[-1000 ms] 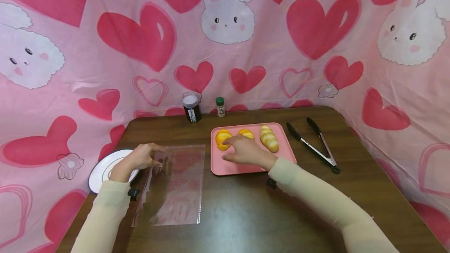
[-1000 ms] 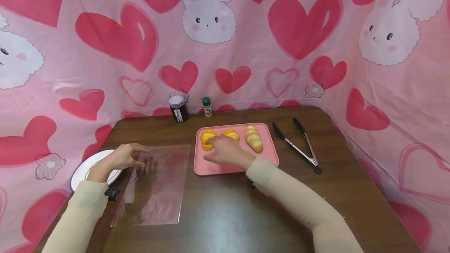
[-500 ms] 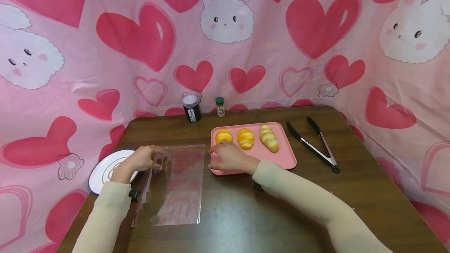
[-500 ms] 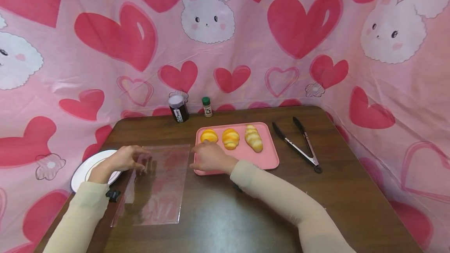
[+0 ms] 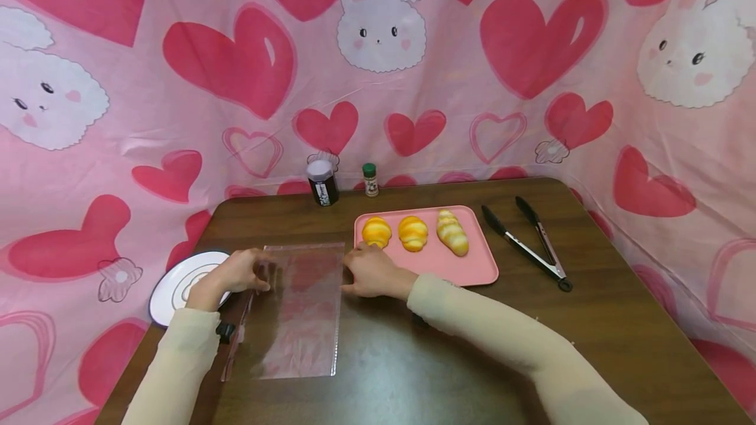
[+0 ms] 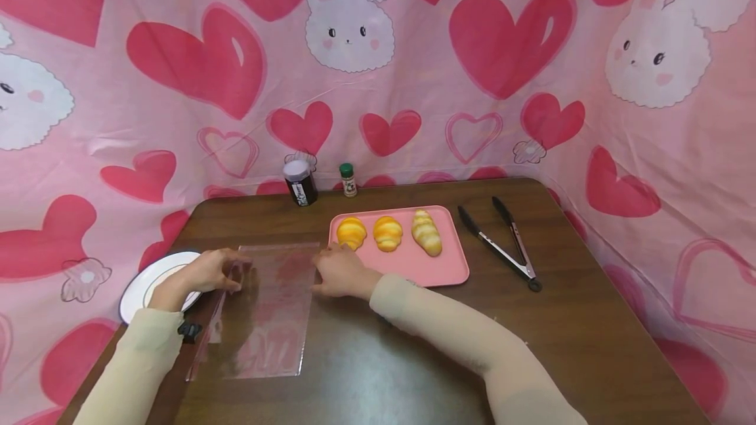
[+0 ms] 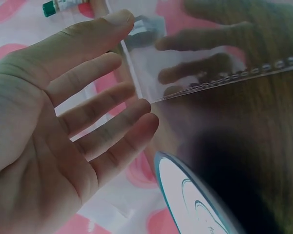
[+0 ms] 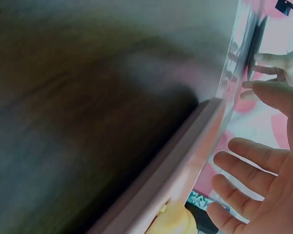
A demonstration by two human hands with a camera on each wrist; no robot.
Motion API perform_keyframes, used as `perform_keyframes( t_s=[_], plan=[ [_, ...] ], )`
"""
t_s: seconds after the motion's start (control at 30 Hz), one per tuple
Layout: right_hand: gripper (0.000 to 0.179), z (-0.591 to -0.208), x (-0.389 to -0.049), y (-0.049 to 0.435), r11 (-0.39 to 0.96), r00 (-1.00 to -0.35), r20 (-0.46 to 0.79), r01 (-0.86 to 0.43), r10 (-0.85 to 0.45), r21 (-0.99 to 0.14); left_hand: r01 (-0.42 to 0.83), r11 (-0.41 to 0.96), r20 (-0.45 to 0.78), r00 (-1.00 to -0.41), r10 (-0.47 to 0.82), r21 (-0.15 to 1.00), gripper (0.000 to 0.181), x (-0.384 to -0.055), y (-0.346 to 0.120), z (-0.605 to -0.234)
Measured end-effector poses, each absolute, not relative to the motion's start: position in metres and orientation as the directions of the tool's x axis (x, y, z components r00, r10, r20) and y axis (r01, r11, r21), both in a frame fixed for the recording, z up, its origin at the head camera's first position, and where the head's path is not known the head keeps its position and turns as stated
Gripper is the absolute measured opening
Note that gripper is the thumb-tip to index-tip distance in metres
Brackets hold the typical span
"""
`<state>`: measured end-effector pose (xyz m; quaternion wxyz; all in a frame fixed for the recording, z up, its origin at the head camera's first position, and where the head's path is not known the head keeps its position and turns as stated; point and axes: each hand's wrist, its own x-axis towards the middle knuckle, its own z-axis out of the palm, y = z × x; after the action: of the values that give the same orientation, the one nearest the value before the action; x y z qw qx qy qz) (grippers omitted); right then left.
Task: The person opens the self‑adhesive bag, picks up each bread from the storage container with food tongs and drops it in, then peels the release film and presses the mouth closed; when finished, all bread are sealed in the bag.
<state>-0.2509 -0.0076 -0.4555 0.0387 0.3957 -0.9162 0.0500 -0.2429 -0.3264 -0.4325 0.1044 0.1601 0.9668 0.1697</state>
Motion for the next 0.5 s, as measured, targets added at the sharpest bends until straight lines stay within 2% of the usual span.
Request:
perform_keyframes(
  t_s=[0.3,0.5],
  plan=[
    [0.047,-0.463,-0.243,-0.024,0.675,-0.675,0.025,-0.738,-0.738,-0.013,0.261,0.877,-0.175,-0.919,0.354,0.404,0.056,-0.24,-0.326,-0.437],
    [0.05,-0.471,-0.24,-0.031,0.686,-0.686,0.027,-0.725,-0.728,0.065,0.33,0.879,-0.124,-0.912,0.391,0.344,0.057,-0.24,-0.325,-0.44]
  ],
)
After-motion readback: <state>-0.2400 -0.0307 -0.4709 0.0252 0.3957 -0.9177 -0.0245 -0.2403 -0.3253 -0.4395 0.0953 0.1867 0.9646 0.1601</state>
